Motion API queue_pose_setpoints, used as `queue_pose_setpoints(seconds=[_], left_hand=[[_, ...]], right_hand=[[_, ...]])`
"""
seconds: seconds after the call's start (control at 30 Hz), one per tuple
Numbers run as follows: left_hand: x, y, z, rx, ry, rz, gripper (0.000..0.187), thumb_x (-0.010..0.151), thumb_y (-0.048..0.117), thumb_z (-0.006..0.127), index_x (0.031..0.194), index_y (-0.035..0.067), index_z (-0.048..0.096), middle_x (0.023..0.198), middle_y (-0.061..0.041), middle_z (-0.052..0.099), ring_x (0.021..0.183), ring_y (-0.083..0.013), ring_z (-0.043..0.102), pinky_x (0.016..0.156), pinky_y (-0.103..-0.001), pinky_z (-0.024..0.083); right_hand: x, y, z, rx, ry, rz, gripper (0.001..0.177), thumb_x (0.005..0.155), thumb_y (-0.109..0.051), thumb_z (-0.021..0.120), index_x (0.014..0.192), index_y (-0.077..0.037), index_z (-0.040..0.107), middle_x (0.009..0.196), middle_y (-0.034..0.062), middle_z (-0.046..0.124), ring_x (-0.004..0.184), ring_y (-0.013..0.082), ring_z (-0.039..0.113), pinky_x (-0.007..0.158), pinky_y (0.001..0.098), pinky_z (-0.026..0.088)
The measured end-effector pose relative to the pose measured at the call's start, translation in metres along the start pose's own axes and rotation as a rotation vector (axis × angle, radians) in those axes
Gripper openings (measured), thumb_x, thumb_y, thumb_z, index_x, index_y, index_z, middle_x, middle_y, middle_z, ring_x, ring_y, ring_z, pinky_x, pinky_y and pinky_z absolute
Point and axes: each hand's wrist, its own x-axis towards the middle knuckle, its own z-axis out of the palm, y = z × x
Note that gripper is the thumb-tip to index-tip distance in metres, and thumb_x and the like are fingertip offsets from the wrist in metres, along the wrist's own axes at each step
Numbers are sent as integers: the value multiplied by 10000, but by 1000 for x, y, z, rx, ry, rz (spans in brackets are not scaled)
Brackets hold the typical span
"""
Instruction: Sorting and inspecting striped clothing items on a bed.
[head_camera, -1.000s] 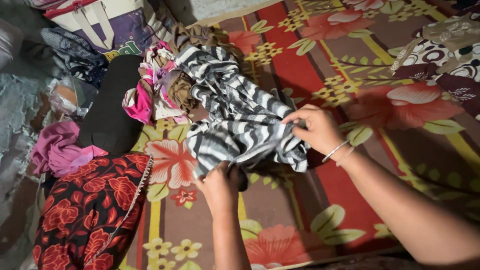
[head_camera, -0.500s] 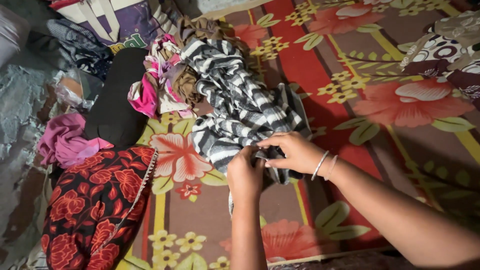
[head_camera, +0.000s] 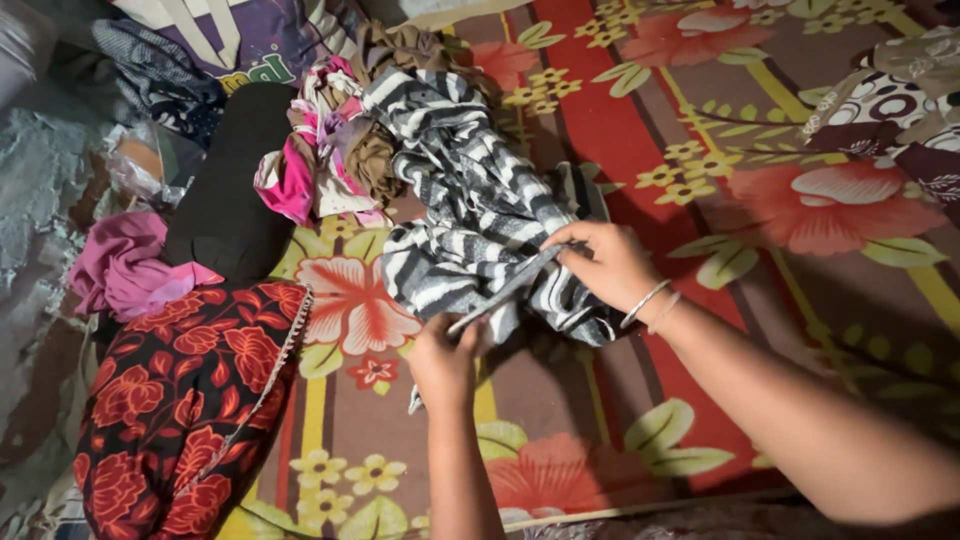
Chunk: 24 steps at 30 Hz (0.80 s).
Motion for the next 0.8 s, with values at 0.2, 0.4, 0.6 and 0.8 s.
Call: queue_pose_setpoints(seconds=[0.2, 0.4, 0.6, 0.8], left_hand=[[-3, -30, 1, -196, 143, -148, 235, 785, 199, 816, 923, 15, 765, 809, -145, 773, 718, -174, 710, 721, -329, 556], [11, -20, 17, -363, 249, -164, 321, 924, 297, 747, 987, -15, 709, 842, -96, 741, 753, -155, 639, 732, -328, 534], [33, -33, 44, -853, -52, -462, 297, 976, 341, 680, 936, 49, 649, 784, -33, 659, 674, -142, 584, 622, -322, 492], [21, -21, 52, -917, -237, -376, 241, 1004, 258, 671, 956, 22, 675, 797, -2, 661, 666, -93, 568, 590, -267, 458]], right_hand=[[19, 26, 6, 75, 94, -221, 159, 936, -76, 652, 1056, -60, 755, 961, 52, 783, 862, 113, 707, 777, 276, 542], [25, 10, 32, 47, 20, -299, 139, 1001, -138, 644, 1086, -59, 720, 970, 27, 758, 886, 114, 706, 778, 286, 534], [35, 41, 58, 263, -83, -174, 392, 978, -178, 734, 1294, -85, 521, 898, -6, 605, 753, 76, 552, 680, 272, 474], [3, -1, 46, 161, -362, -262, 759, 831, -99, 743, 1509, -140, 404, 724, 9, 575, 654, 85, 561, 631, 268, 497]])
